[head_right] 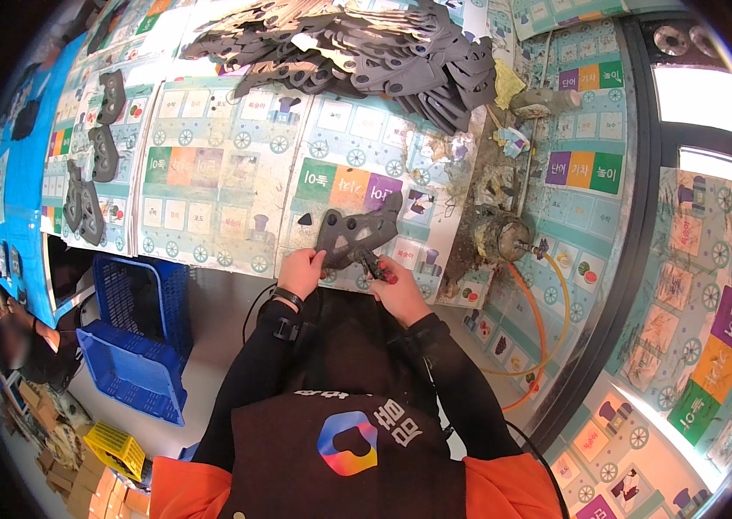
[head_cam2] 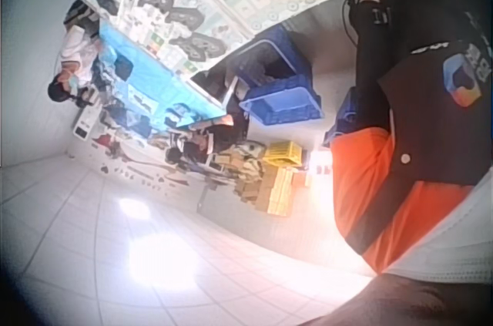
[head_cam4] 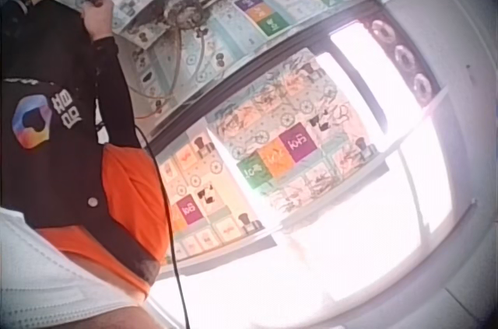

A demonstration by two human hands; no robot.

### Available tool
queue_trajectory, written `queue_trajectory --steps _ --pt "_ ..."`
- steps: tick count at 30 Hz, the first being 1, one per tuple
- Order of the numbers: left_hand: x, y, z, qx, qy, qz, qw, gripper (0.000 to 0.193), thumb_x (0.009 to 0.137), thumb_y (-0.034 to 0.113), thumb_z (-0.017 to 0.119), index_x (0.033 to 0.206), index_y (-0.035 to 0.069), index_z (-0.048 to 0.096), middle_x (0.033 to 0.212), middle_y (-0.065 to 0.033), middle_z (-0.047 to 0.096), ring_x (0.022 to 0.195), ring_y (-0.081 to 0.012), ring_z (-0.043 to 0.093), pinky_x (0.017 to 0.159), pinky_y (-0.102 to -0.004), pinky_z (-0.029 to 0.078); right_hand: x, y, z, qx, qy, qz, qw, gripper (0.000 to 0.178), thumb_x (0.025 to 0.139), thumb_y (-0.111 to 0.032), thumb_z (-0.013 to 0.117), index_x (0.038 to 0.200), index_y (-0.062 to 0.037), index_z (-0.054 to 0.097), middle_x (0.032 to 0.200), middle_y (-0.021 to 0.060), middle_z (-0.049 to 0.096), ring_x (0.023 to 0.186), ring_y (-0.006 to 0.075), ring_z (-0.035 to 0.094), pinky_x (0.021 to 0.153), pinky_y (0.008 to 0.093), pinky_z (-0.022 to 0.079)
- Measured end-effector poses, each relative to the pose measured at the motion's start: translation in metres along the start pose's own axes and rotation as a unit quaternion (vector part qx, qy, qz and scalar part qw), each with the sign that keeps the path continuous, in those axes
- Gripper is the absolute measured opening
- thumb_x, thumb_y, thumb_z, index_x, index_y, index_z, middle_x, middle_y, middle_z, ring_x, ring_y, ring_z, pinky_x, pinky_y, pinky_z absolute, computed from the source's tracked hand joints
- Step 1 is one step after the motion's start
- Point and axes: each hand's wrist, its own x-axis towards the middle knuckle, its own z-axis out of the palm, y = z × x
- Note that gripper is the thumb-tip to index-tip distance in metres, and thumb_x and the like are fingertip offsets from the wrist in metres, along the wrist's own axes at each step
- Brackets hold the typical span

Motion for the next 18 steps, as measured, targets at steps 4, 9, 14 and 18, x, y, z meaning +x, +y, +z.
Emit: queue_trajectory --steps 4,9,14,18 --pt "0.0 -0.001 0.0 -0.008 -0.002 -0.001 1.0 0.036 0.098 0.032 0.06 0.082 0.001 0.071 0.067 -0.0113 0.071 0.067 -0.0301 0.07 0.066 -0.0413 0.053 0.002 0.006 -0.007 0.003 0.009 -0.006 1.0 0.027 0.08 0.006 0.056 0.106 0.0019 0.058 0.084 0.0035 0.058 0.065 0.0119 0.053 0.059 0.0267 0.042" --pt "0.0 0.001 0.0 -0.016 -0.003 0.0 1.0 0.036 0.098 0.031 0.06 0.082 0.001 0.071 0.066 -0.0109 0.071 0.062 -0.0278 0.07 0.063 -0.0399 0.053 0.001 0.004 -0.013 0.008 0.032 -0.002 0.999 0.025 0.081 0.006 0.056 0.105 0.003 0.058 0.08 0.003 0.057 0.063 0.0113 0.051 0.058 0.0274 0.041" --pt "0.003 -0.009 0.006 -0.04 -0.012 -0.012 0.999 0.036 0.1 0.031 0.06 0.083 0.0 0.07 0.065 -0.0097 0.07 0.053 -0.0219 0.067 0.056 -0.0367 0.052 -0.005 -0.009 -0.014 0.013 0.067 0.027 0.997 0.024 0.081 0.006 0.057 0.105 0.0019 0.059 0.079 0.0032 0.056 0.062 0.0121 0.052 0.056 0.0274 0.041" --pt "0.003 -0.01 0.006 -0.041 -0.009 0.002 0.999 0.036 0.101 0.03 0.059 0.084 -0.001 0.069 0.065 -0.0095 0.07 0.048 -0.0193 0.064 0.052 -0.0345 0.051 -0.007 -0.013 -0.021 0.025 0.075 0.035 0.996 0.023 0.081 0.005 0.056 0.103 0.0002 0.058 0.078 0.003 0.056 0.062 0.0123 0.052 0.056 0.0277 0.042"
